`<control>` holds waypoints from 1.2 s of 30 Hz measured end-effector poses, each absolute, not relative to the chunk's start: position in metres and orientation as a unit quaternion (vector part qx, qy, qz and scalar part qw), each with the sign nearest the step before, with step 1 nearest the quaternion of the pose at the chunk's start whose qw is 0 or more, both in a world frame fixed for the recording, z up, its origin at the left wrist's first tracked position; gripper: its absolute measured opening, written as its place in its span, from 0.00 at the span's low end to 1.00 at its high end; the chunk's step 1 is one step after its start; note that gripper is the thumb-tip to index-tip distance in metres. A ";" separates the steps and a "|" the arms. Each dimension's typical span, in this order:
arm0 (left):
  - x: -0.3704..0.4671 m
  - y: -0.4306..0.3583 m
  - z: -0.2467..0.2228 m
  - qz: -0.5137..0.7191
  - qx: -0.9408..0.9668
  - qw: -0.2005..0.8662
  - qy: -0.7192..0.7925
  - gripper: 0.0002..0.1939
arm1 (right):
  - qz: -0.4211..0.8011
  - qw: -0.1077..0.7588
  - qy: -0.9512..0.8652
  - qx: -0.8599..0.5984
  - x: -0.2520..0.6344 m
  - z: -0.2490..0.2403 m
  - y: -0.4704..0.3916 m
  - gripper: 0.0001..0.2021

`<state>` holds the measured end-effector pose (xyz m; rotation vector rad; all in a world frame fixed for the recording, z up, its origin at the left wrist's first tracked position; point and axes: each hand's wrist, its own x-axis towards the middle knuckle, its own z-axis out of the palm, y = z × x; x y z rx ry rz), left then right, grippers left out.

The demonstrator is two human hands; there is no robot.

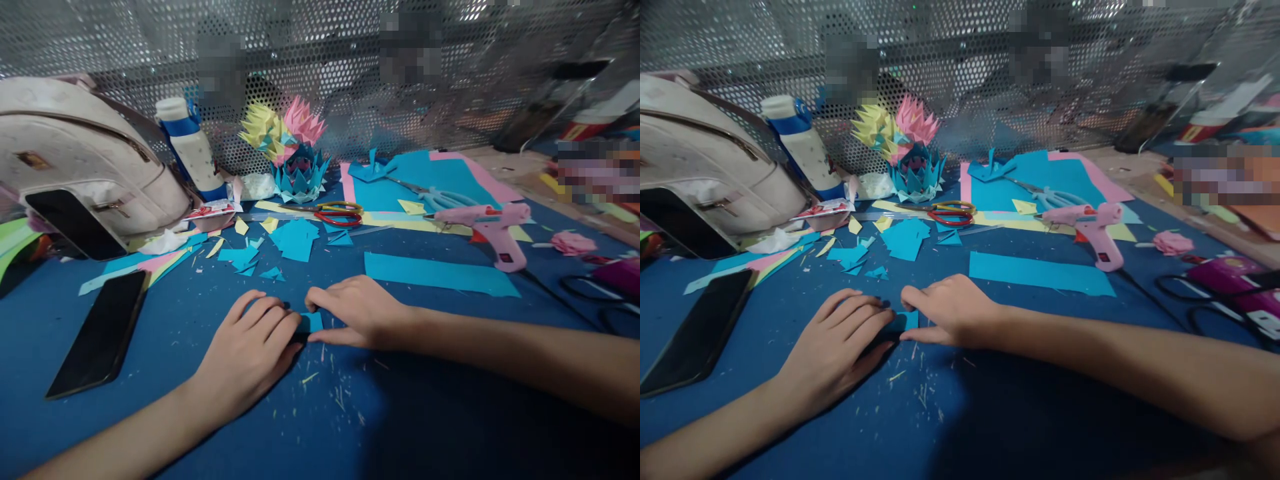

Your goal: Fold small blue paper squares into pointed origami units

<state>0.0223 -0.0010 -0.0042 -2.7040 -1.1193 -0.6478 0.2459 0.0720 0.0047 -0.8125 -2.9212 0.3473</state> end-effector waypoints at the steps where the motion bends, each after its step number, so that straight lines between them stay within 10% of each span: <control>1: 0.021 0.000 -0.004 -0.215 -0.900 0.064 -0.373 0.11 | 0.114 0.042 -0.956 -0.266 0.246 0.005 0.072 0.21; 28: 0.015 0.014 -0.002 -0.308 -0.855 -0.125 -0.397 0.03 | 0.172 0.139 -0.963 -0.155 0.248 0.003 0.073 0.09; 36: 0.011 0.015 -0.003 -0.324 -0.828 -0.202 -0.410 0.08 | 0.399 0.140 -0.887 -0.187 0.244 0.005 0.076 0.09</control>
